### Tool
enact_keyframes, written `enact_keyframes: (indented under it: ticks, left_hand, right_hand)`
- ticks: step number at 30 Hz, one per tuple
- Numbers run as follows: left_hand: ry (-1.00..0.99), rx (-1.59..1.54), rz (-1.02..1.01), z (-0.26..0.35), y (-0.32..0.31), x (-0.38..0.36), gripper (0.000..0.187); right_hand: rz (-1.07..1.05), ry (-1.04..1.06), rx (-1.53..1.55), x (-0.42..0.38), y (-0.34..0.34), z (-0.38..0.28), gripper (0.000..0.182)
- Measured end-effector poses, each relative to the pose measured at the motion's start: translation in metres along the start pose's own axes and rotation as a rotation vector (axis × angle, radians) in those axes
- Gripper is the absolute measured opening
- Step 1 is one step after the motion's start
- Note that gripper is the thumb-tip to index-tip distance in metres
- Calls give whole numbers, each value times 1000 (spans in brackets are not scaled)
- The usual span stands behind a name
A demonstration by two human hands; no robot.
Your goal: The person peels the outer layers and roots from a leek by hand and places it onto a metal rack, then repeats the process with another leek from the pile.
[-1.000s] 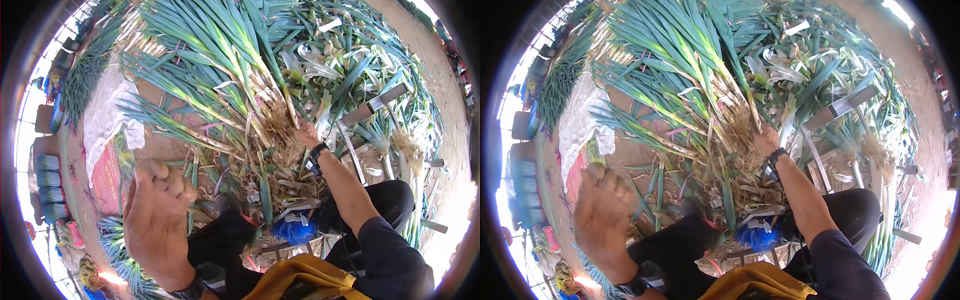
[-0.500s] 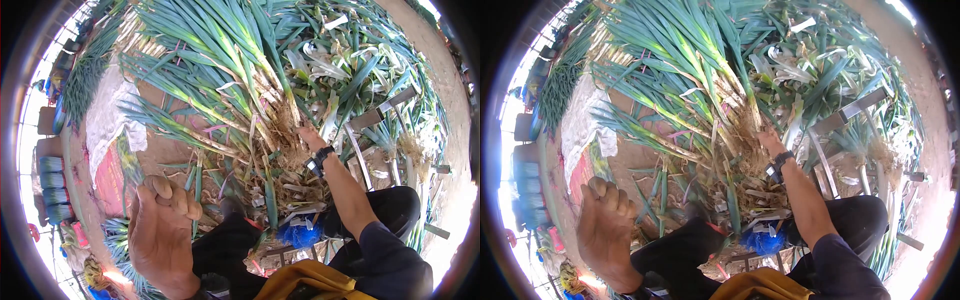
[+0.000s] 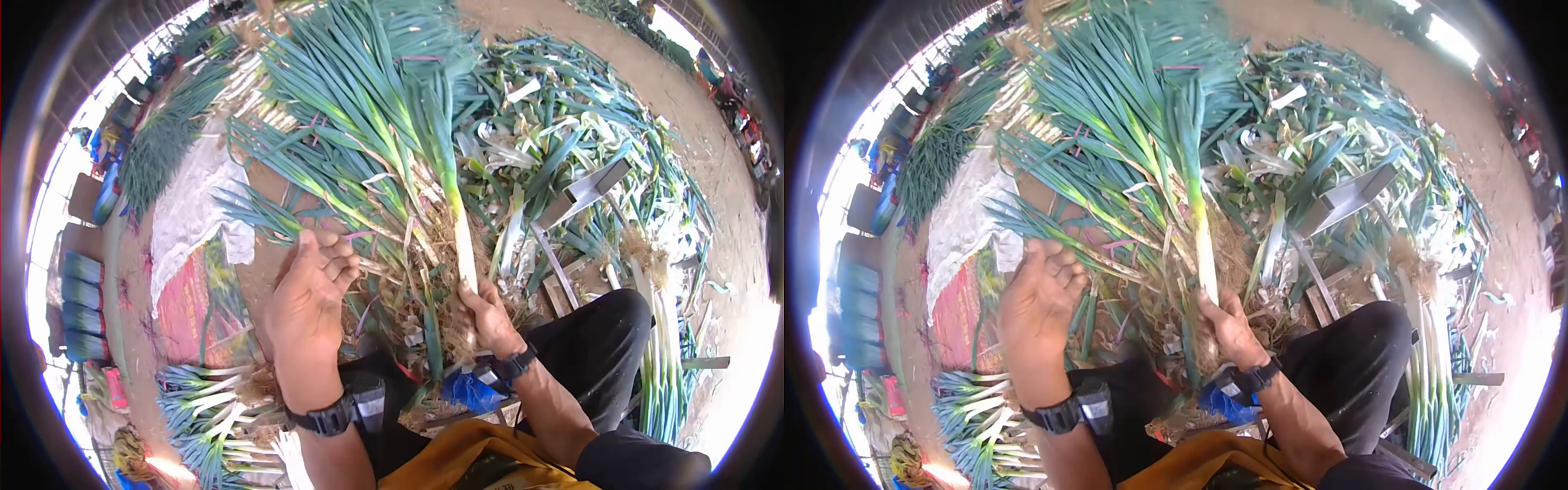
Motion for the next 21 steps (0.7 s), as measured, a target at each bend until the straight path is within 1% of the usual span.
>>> enact_keyframes:
  ticks: [1, 2, 3, 5, 6, 7, 10, 11, 13, 14, 15, 16, 17, 18, 19, 21]
  left_hand:
    - [-3, 34, 14, 0, 5, 1, 29]
    - [17, 30, 4, -2, 8, 3, 35]
    - [-3, 28, 3, 1, 10, 2, 35]
    - [3, 43, 82, 0, 10, 1, 44]
    - [12, 23, 68, -3, 11, 3, 56]
    - [-6, 17, 74, -2, 12, 4, 56]
    - [74, -158, -5, -10, 4, 7, 65]
    - [60, -160, 6, -6, 0, 5, 65]
    - [16, -323, -90, 4, -21, 1, 59]
    - [-63, -388, -154, 10, -20, 8, 53]
    - [-69, -387, -144, 7, -11, 10, 53]
    - [-91, -332, -71, 6, 2, 10, 50]
    - [-111, -278, 2, 7, 11, 8, 48]
    - [-106, -310, 36, 6, 16, 8, 44]
    - [-108, -312, 39, 5, 14, 7, 44]
    - [-171, -275, 23, 7, 7, 6, 42]
  right_hand:
    - [-120, -12, 74, -12, -15, -4, 20]
    - [-175, -13, 123, -27, -26, -12, 21]
    - [-209, -19, 103, -40, -29, -16, 23]
    - [-372, -31, 104, -69, -42, -25, 27]
    - [-417, -47, 113, -81, -44, -25, 30]
    - [-461, -65, 123, -93, -46, -23, 33]
    - [-512, -181, 105, -128, -43, -9, 40]
    - [-523, -216, 83, -137, -40, -3, 40]
    - [-505, -351, 67, -157, -32, 14, 42]
    - [-548, -407, 64, -163, -31, 19, 44]
    - [-589, -464, 61, -169, -31, 25, 46]
    - [-594, -473, 62, -170, -40, 24, 46]
    - [-508, -336, -200, -159, -42, 13, 50]
    - [-416, -192, -458, -148, -42, -3, 54]
    - [-465, -119, -482, -138, -45, -8, 62]
    - [-327, 26, -538, -116, -50, -27, 61]
Point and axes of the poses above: each hand's wrist, its own x-axis towards the middle knuckle, its own y-axis out of the back of the hand, z = x × y, the point moved 10 cm from there along x, towards the middle knuckle, and after that the axes turned 1 degree about -z, right-handed, at the moved point
